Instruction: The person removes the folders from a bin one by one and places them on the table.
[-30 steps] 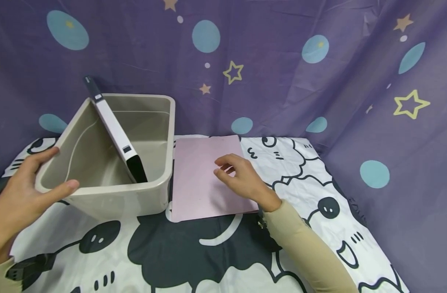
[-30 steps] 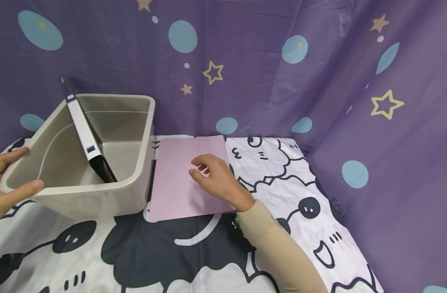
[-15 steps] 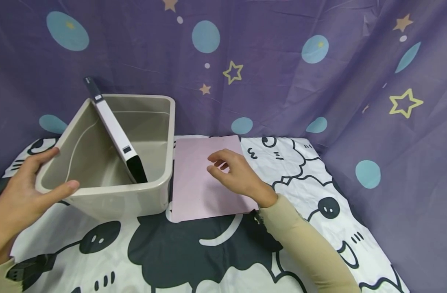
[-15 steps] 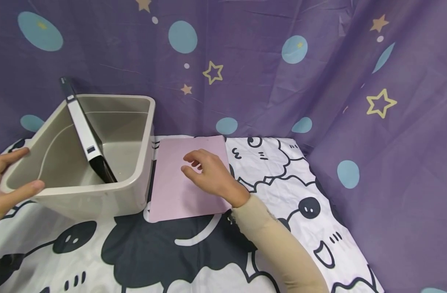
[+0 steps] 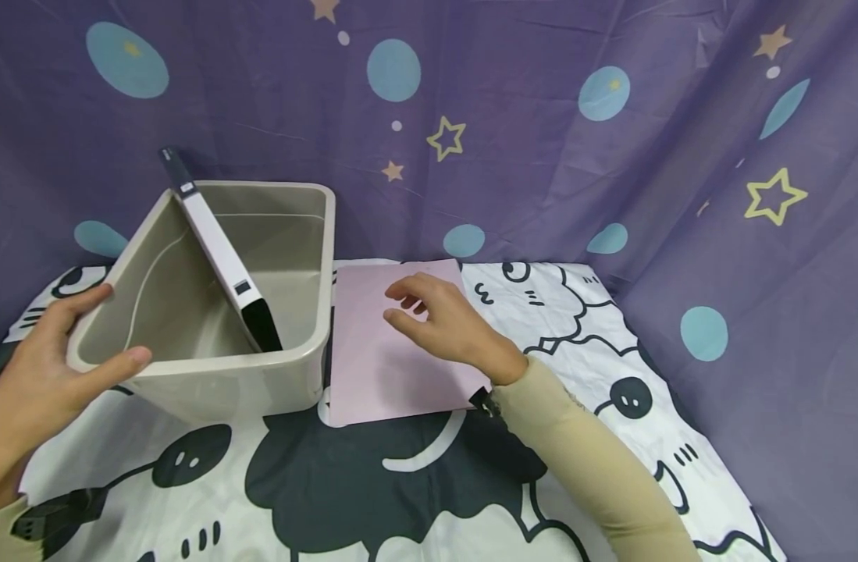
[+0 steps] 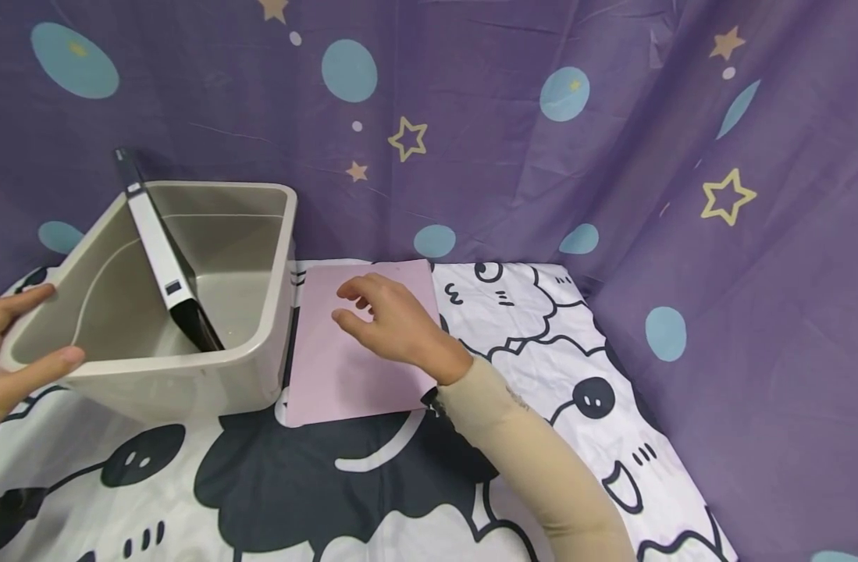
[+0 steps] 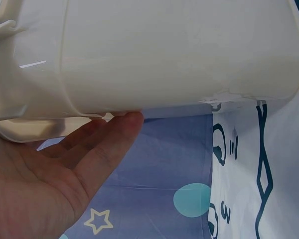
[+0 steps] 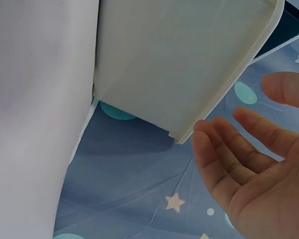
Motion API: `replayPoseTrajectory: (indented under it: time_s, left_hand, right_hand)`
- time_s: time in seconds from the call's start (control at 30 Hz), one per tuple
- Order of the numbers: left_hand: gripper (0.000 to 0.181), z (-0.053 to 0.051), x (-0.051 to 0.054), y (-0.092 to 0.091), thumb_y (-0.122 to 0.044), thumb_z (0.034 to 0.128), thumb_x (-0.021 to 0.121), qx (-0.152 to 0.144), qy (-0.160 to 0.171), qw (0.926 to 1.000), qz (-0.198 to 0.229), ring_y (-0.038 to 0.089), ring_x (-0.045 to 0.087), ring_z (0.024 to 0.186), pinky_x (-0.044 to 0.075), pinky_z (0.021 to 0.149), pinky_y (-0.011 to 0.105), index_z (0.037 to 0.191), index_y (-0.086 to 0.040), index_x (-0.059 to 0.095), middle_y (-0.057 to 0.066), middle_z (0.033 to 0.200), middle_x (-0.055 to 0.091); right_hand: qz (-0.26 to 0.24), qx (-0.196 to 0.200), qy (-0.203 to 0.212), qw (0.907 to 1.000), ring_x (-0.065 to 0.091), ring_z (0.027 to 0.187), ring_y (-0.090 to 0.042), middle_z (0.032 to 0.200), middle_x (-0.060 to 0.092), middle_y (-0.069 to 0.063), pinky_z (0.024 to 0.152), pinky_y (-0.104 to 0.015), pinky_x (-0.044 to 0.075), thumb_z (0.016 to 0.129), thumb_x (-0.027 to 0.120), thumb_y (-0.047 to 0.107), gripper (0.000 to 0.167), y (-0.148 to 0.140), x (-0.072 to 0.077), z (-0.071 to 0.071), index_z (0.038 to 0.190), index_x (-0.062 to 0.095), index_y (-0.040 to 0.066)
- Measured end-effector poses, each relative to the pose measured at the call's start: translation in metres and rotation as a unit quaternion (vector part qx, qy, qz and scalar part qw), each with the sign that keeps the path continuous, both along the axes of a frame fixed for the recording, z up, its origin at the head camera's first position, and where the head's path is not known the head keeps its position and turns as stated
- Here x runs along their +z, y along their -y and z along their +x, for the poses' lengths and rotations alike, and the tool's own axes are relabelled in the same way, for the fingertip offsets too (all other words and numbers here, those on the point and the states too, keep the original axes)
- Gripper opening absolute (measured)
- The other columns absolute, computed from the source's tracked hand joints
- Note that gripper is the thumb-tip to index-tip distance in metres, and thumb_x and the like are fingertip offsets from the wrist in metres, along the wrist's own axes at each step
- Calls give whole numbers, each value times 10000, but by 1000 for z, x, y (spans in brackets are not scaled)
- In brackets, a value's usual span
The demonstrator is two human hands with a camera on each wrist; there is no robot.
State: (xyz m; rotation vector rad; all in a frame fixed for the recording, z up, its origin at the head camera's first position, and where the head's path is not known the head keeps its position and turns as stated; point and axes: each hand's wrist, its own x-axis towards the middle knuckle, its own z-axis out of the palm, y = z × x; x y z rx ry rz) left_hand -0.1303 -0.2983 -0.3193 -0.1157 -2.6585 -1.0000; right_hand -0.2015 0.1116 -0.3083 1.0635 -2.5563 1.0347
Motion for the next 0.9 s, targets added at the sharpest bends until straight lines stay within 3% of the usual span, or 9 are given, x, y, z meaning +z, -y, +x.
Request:
replayPoseTrajectory:
  time_s: [0.1, 0.2, 0.47, 0.57, 0.67, 0.7, 0.9]
  left_hand:
    - [987, 0, 0, -2, -198, 818, 755, 57, 70, 10000, -23, 573, 359, 1056, 366, 657, 663, 1532, -47, 90, 378, 1425, 226]
    - [984, 1, -1, -2, -207, 828, 745, 80, 103, 9999, -4, 582, 353, 1055, 334, 692, 723, 1533, -51, 77, 385, 1427, 215]
    - [979, 0, -1, -1, -192, 822, 749, 68, 57, 9999, -57, 579, 367, 1033, 371, 630, 667, 1530, -39, 90, 391, 1412, 232]
    - [981, 1, -1, 0, -185, 817, 755, 77, 66, 9999, 21, 560, 372, 1020, 473, 619, 402, 1532, -49, 96, 393, 1395, 252]
    - [981, 1, 0, 3, -175, 806, 766, 59, 42, 10000, 68, 497, 388, 981, 336, 544, 126, 1531, -57, 117, 391, 1364, 290]
    - [980, 1, 0, 3, -171, 802, 769, 48, 28, 9999, 89, 473, 388, 964, 274, 530, 80, 1531, -60, 124, 388, 1357, 299]
    - [985, -1, 0, 3, -164, 798, 770, -71, -35, 10000, 61, 539, 382, 992, 254, 535, 67, 1526, -36, 119, 399, 1372, 276]
  right_hand:
    - [64, 36, -82, 9999, 606, 929, -188, 1063, 633, -34, 798, -316, 502, 906, 623, 209, 261, 3, 5, -1, 1117, 648, 57]
    - [92, 56, -193, 9998, 601, 927, -168, 1057, 636, -34, 798, -321, 504, 903, 627, 211, 261, 6, 10, -2, 1116, 650, 61]
    - [207, 74, -255, 9994, 596, 939, -150, 1078, 633, -33, 807, -286, 493, 906, 630, 212, 278, 14, 21, -3, 1145, 644, 70]
    - [239, 97, -217, 9994, 595, 948, -149, 1094, 632, -34, 809, -258, 484, 907, 631, 216, 292, 18, 25, -4, 1158, 639, 68]
    - [252, 143, -212, 9994, 592, 949, -148, 1097, 631, -34, 805, -234, 475, 906, 631, 213, 294, 22, 30, -5, 1160, 638, 65]
    - [260, 146, -213, 9993, 591, 949, -143, 1098, 631, -32, 804, -221, 469, 905, 630, 215, 295, 23, 31, -5, 1159, 637, 66]
    - [294, 203, -213, 9991, 585, 951, -139, 1109, 629, -29, 810, -245, 477, 908, 622, 223, 292, 28, 39, -8, 1157, 636, 72]
